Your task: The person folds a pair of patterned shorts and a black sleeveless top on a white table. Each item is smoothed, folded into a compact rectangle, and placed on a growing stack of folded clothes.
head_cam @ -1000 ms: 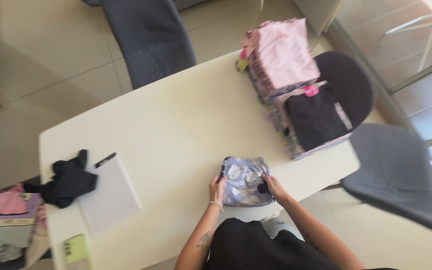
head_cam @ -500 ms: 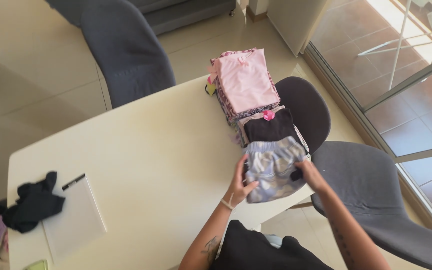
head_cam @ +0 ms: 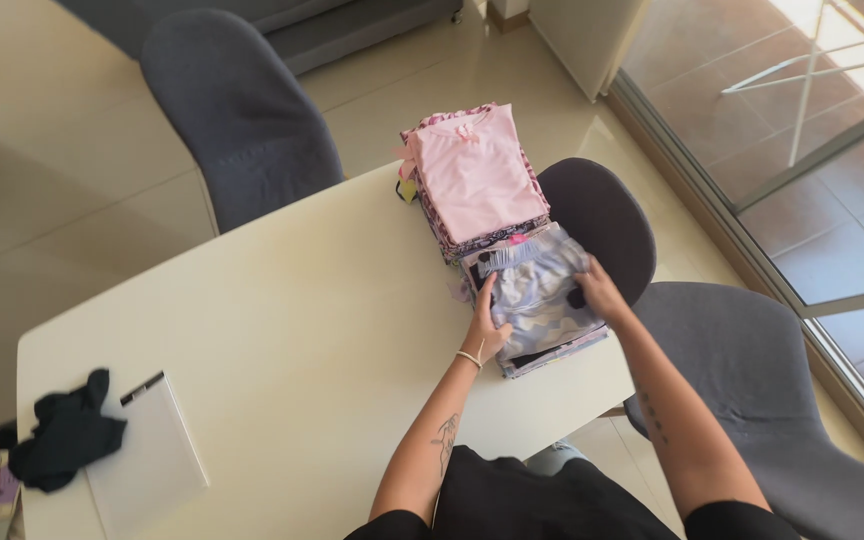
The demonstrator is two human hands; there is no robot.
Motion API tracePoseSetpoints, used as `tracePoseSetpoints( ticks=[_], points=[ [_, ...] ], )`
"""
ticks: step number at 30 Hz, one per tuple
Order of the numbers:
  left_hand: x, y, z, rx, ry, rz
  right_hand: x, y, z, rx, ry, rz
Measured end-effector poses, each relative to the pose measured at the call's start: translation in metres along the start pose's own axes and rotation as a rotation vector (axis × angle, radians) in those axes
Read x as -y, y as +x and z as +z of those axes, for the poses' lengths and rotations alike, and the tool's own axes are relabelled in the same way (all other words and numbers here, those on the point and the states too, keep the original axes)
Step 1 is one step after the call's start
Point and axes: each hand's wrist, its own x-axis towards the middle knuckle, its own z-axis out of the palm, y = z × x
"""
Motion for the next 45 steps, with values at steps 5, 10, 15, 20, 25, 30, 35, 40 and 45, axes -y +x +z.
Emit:
tracePoseSetpoints(
  ticks=[5,10,15,20,25,30,35,40,45],
  points=[
    [0.015,-0.003,0.013,-0.076,0.097,-0.033,-0.037,0.014,-0.004,0.049,-0.325,0.112],
    [0.01,-0.01,0.03,-0.139,0.072,-0.056,-0.07,0.034,-0.016,0.096,-0.417,0.076],
    [0.019,-0.011,0.044,-0.245,0.092,-0.09,-0.037,0.02,-0.01,0.114,-0.45,0.078],
    [0.016,-0.002,0.051,-0.475,0.256,-0.108,-0.038,0.044,-0.01,0.119,-0.41,0.033],
    [0.027,0.023,0.057,-0.582,0.391,0.034,-0.054,0.072,0.0,0.094,-0.339,0.003],
    [0.028,0.026,0.062,-0.589,0.454,0.203,-0.026,0.065,0.005,0.086,-0.27,-0.014],
    [0.025,0.031,0.061,-0.607,0.587,0.267,0.041,0.034,0.012,0.065,-0.3,-0.198],
    [0.027,0.028,0.045,-0.483,0.518,0.158,0.007,0.052,0.017,0.063,-0.657,-0.266],
    [0.02,0.019,0.045,-0.428,0.433,0.138,0.016,0.046,0.014,-0.066,-0.675,-0.441]
  ],
)
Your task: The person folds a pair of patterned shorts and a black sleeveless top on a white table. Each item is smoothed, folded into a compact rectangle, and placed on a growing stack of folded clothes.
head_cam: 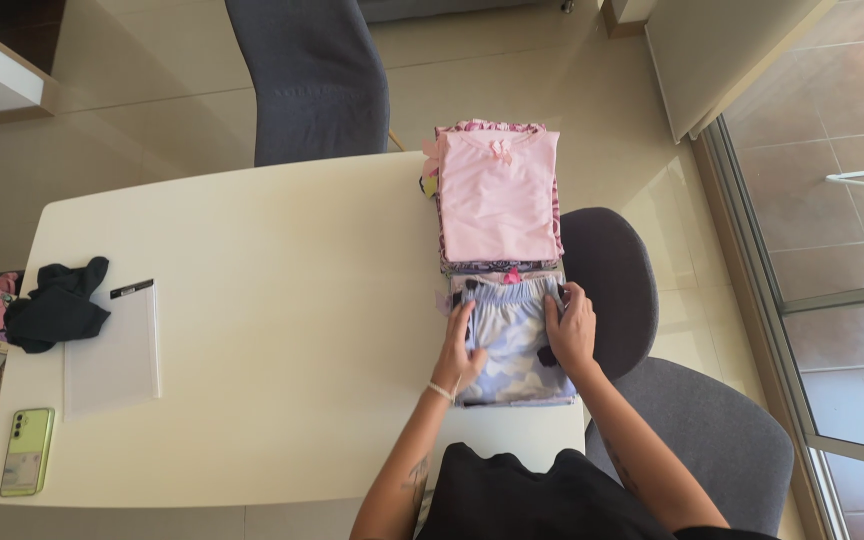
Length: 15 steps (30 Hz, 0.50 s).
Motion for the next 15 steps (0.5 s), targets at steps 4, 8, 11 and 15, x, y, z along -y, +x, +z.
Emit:
tracePoseSetpoints(
  ticks=[4,8,11,15],
  points=[
    [-0.016,-0.01,-0.007,0.033,-0.071,-0.09,-0.004,-0.01,0.0,-0.111,-0.056,-0.115],
    [-0.005,-0.012,-0.005,0.002,-0.018,-0.05,-0.002,-0.013,0.005,-0.164,-0.111,-0.215],
    [-0.008,-0.009,0.002,-0.225,0.555,0.206,-0.012,-0.013,0.012,-0.289,-0.151,-0.395],
    [-0.014,0.003,0.026,-0.209,0.774,0.4,-0.005,-0.028,0.024,-0.271,-0.111,-0.582]
  ],
)
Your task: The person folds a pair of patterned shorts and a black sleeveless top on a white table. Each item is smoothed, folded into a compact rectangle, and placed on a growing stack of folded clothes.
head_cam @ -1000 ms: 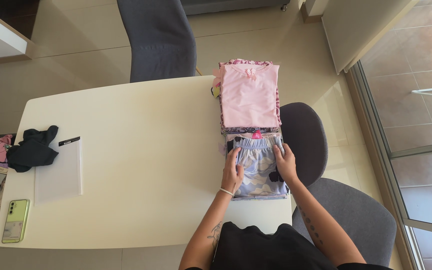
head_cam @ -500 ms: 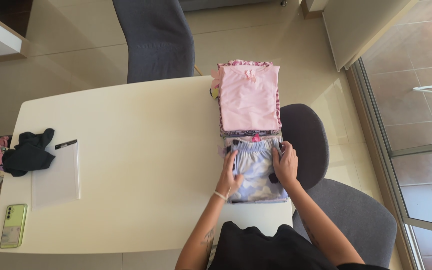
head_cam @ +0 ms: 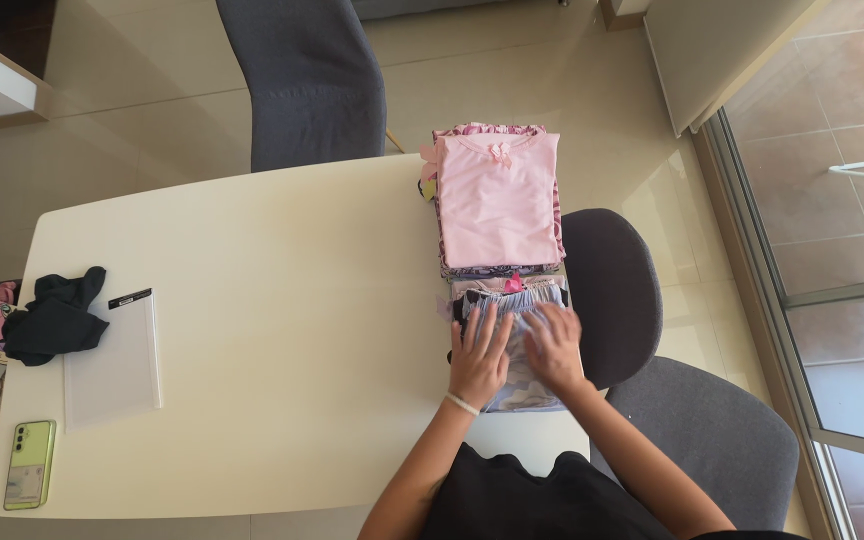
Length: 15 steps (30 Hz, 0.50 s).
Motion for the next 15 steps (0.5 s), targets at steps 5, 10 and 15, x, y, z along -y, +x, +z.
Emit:
tracePoseSetpoints(
  ticks=[5,10,15],
  points=[
    [0.021,-0.007,0.037,0.185,0.079,-0.122,0.012,-0.015,0.007,0.435,-0.113,0.063],
    [0.026,-0.009,0.049,0.236,0.008,-0.155,0.006,-0.011,0.007,0.522,-0.145,0.094],
    [0.028,-0.011,0.057,0.249,-0.008,-0.173,-0.003,-0.012,0.013,0.589,-0.15,0.103]
  ],
)
